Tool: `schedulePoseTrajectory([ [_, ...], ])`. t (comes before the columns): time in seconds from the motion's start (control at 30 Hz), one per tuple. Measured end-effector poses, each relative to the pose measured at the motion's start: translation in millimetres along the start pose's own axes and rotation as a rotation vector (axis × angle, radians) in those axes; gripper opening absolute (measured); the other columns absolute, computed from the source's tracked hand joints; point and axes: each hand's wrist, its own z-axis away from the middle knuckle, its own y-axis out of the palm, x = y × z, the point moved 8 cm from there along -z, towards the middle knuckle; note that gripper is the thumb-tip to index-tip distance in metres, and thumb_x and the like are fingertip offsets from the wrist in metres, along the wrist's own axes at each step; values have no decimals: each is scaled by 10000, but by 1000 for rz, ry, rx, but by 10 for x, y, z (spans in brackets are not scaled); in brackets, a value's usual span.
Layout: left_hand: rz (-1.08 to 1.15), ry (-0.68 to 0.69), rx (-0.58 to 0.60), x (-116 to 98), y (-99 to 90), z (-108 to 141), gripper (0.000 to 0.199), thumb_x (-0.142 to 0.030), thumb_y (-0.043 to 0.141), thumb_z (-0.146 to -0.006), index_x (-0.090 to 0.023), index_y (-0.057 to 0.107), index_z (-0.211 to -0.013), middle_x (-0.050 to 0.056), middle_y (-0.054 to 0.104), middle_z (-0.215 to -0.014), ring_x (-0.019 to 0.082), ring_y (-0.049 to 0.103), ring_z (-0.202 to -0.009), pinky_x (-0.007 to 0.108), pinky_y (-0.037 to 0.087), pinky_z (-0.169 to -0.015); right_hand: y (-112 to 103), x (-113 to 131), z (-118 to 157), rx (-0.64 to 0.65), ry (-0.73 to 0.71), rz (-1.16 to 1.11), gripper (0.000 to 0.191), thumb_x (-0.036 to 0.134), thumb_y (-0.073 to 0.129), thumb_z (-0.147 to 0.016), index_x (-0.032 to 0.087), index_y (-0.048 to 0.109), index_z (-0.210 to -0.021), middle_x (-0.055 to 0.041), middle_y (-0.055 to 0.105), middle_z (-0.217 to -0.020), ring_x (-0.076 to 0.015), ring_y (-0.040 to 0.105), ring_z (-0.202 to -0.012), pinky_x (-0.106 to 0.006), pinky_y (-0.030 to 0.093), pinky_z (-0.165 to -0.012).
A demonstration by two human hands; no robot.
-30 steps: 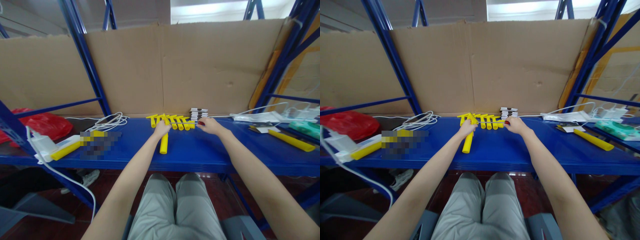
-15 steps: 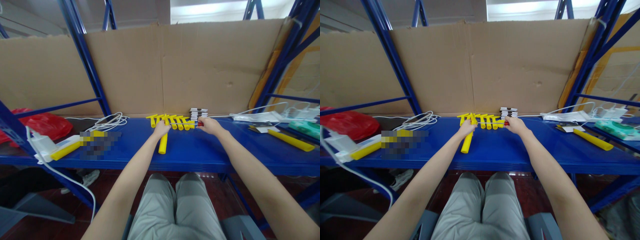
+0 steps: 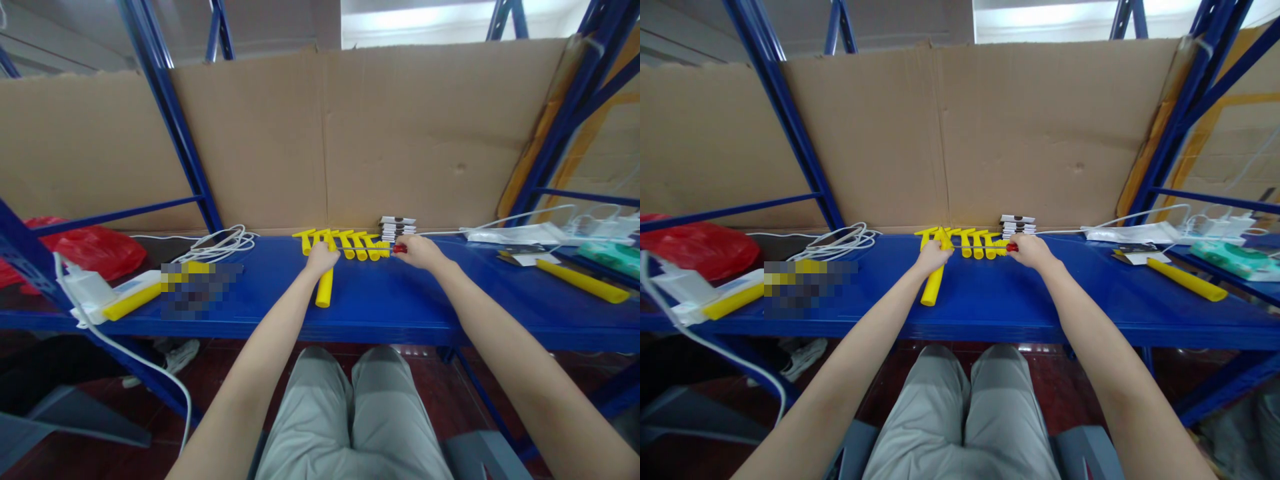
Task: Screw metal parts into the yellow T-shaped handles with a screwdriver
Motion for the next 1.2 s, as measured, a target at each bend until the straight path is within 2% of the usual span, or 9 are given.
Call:
schedulePoseTrajectory([
  [0.13, -4, 6, -4, 3, -6, -14, 177, -184, 538, -799, -79, 680, -807, 146, 718, -855, 210, 682, -806, 245, 488, -691, 26, 34, 31, 53, 55, 19, 214, 312, 522, -849, 197, 665, -960, -96, 718, -930, -235, 647, -844, -282, 412, -659],
  [0.3, 10, -8, -12, 6, -19, -8, 175, -178, 539, -797, -85, 686, -813, 138, 719, -841, 212, 685, -805, 248, 495, -703, 7, 77, 13, 10, -27, 9, 241, 247, 505, -820, 150, 684, -948, -129, 716, -999, -238, 645, -892, -294, 433, -741],
  [0.43, 11, -13, -4, -1, -18, 4, 169, -174, 538, -805, -85, 682, -820, 132, 716, -839, 204, 685, -813, 241, 494, -703, 59, 51, -9, 42, -104, -81, 210, 241, 511, -816, 157, 695, -871, -99, 720, -924, -200, 637, -838, -262, 442, -737],
  [0.57, 4, -17, -9, 9, -16, -6, 168, -181, 539, -811, -84, 675, -822, 136, 715, -846, 200, 684, -818, 240, 489, -707, 44, -24, -14, 21, -13, -108, 191, 213, 531, -795, 163, 679, -904, -105, 721, -947, -212, 643, -845, -268, 441, -712],
  [0.7, 6, -8, -11, 15, -8, -18, 176, -182, 532, -814, -74, 669, -831, 151, 714, -859, 193, 681, -788, 235, 481, -681, 47, 0, 13, 64, 35, -118, 181, 212, 528, -800, 191, 658, -925, -83, 723, -934, -206, 649, -826, -256, 426, -661],
  [1.03, 5, -17, -6, 13, -10, -9, 140, -180, 541, -794, -112, 662, -787, 121, 719, -838, 189, 677, -824, 224, 488, -699, 44, 63, 10, 96, -40, -115, 201, 333, 572, -833, 159, 670, -850, -107, 716, -879, -202, 638, -771, -259, 426, -669],
  [1.2, 28, -19, -16, 31, -12, -21, 152, -179, 544, -791, -99, 671, -808, 144, 724, -869, 211, 685, -851, 249, 498, -726, 19, 12, 14, 50, 55, -26, 181, 342, 569, -835, 194, 645, -907, -88, 713, -856, -223, 640, -776, -274, 389, -606],
])
